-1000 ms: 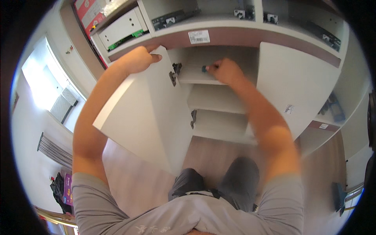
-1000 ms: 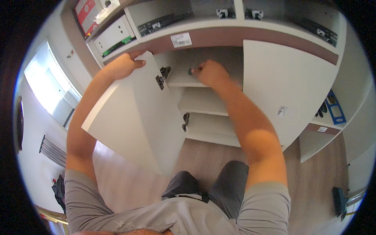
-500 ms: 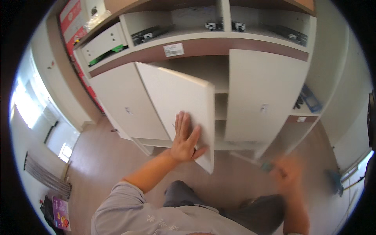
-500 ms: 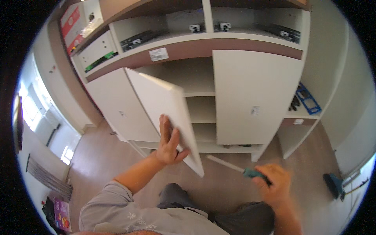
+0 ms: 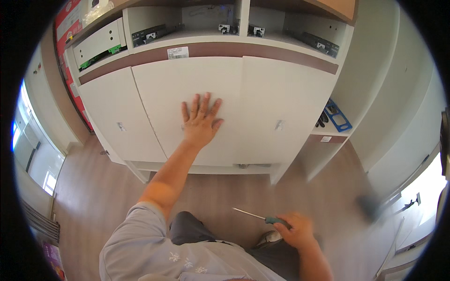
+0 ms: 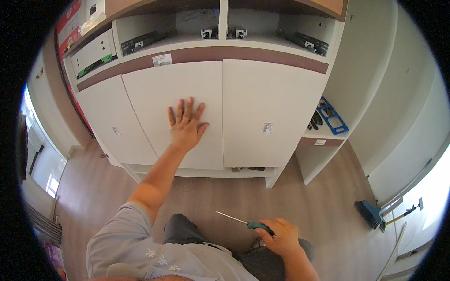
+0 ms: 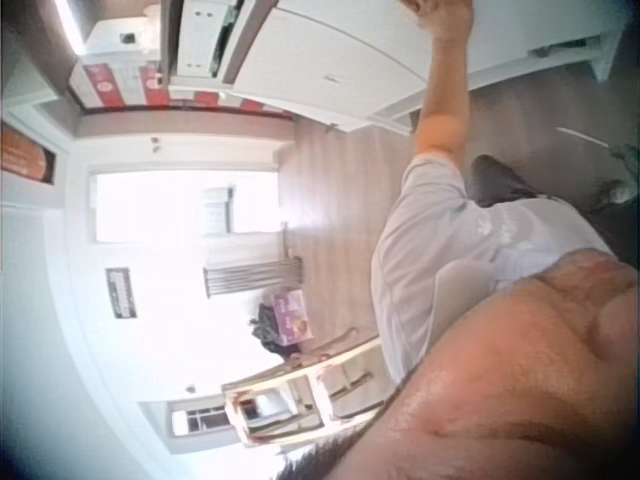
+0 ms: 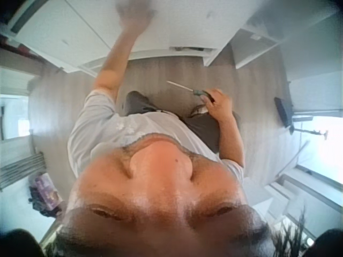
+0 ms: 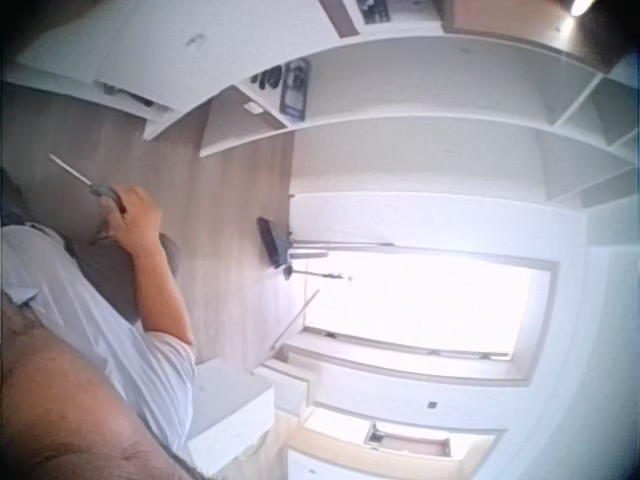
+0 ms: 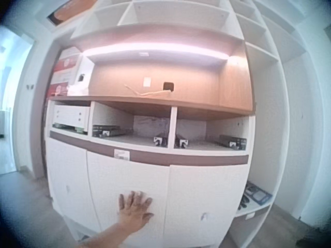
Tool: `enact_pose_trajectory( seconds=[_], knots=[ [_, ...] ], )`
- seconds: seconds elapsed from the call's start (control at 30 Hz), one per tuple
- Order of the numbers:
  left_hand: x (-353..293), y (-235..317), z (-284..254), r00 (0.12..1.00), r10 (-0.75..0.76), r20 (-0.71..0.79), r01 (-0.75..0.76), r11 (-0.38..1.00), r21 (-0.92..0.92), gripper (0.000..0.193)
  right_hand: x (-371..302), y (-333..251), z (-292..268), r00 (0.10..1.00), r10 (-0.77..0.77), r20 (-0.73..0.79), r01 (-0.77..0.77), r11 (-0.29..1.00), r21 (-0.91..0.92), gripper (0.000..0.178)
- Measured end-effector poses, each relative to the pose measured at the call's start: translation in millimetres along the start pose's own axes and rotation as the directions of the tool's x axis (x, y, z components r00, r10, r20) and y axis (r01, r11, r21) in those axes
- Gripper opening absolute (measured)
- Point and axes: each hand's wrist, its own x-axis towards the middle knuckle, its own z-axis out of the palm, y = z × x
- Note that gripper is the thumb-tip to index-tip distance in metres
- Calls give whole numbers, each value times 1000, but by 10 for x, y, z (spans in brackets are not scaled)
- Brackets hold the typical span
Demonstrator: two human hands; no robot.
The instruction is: The person uses a screwdriver to tighten screws on the hinges of a white cabinet door. They repeatedly open and close the door to check the alignment and functionality of the hinges during the process.
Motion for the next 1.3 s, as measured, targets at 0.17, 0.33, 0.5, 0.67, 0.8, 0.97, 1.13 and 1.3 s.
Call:
enact_pose_trajectory(
  seconds=[0.17, 0.33, 0.5, 0.67, 0.8, 0.97, 1.13, 1.3],
  knots=[
    [13, -139, 3, 998, -30, 61, 23, 994, 111, 76, 170, 40, 25, 997, -80, 20, 79, 995, 68, 27],
    [59, -206, -193, 996, -62, 67, 63, 998, -3, 77, 282, 88, 7, 991, -136, 16, 133, 984, 116, 29],
    [-3, -856, -278, 996, -88, -3, 87, 986, 142, 81, 313, 108, 12, 986, -82, 147, 77, 996, 39, 29],
    [112, -678, -377, 998, -53, -22, 54, 996, 70, 82, 334, 129, 68, 922, -36, 386, 45, 999, -16, 33],
    [645, -353, -520, 1000, 25, 14, -25, 999, 40, 81, 335, 237, 182, 857, 7, 515, 31, 997, -65, 36],
    [1219, 5, -612, 993, 115, 22, -114, 993, -27, 94, 443, 302, 202, 784, 120, 609, -46, 990, -137, 36],
    [1386, 74, -982, 996, 70, -60, -79, 982, -172, 64, 747, 347, 174, 695, 194, 692, -167, 980, -106, 35],
    [841, -16, -1945, 977, 129, -170, -179, 929, -323, 69, 1078, 285, 75, 872, 70, 484, -152, 979, 133, 33]
  ],
)
